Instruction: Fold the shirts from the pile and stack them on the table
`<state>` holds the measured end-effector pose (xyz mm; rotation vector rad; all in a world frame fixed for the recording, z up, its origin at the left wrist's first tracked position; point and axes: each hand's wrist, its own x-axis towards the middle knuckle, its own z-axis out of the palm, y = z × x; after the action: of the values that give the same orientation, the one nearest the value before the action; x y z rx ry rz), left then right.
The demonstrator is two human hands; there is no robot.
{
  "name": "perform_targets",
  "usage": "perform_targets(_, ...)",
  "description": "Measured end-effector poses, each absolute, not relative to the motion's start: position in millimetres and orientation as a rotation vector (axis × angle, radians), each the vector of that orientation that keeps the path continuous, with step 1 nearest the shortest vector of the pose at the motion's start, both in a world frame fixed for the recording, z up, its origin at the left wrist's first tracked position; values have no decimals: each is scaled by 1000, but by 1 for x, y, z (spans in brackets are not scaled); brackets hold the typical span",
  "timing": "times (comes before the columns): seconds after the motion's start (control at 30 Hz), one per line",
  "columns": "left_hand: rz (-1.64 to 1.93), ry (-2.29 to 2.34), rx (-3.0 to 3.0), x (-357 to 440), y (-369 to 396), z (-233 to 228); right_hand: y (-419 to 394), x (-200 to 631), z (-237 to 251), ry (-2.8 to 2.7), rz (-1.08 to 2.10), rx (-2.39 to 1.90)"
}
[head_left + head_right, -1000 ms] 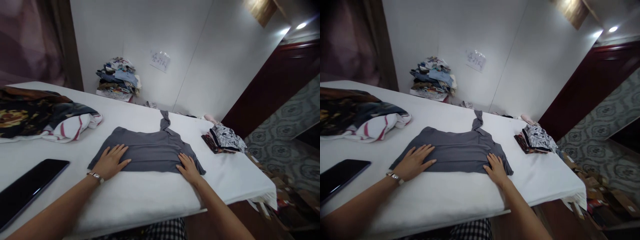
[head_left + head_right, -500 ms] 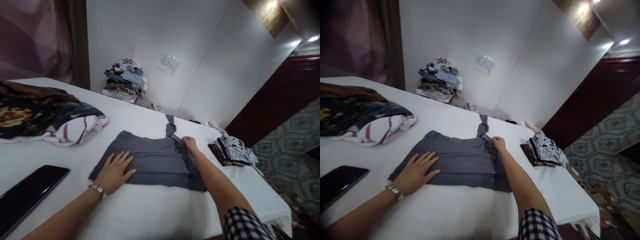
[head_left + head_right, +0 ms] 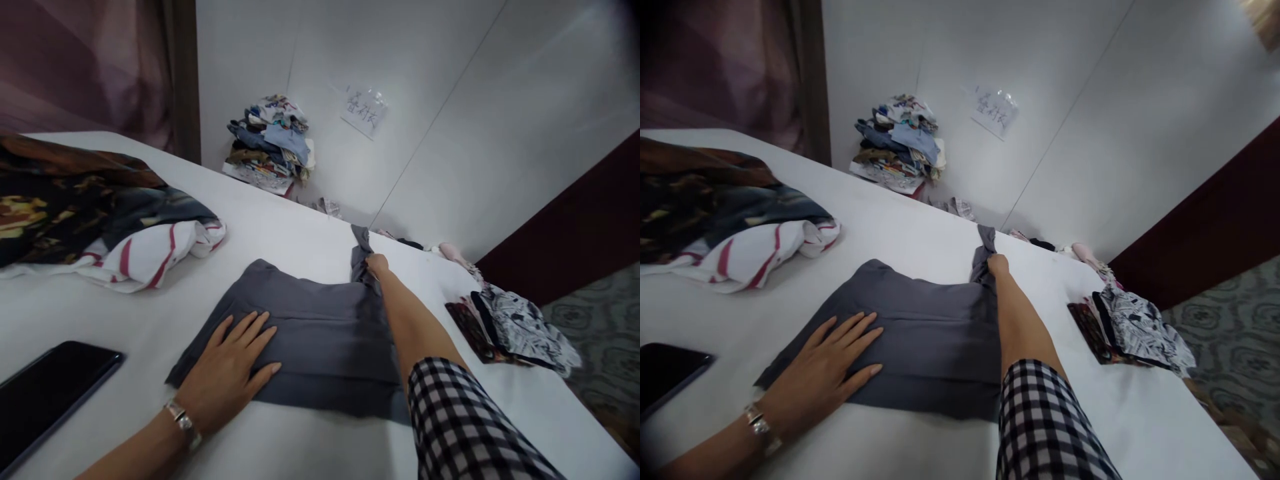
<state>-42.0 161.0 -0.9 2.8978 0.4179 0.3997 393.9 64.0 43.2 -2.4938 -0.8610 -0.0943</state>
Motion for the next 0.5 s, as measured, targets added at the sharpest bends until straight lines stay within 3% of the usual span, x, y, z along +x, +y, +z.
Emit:
perform_targets(0.1,433,418,2893,-42,161,-4,94,384,50,-923,-103,-2401)
perform_targets(0.27,465,404,2853,-41,163,-7,103,374,59,-952,153,-2205)
perform_targets(0.5,434,415,2813,-39,161,0,42,383,49,-672,183,-2565)
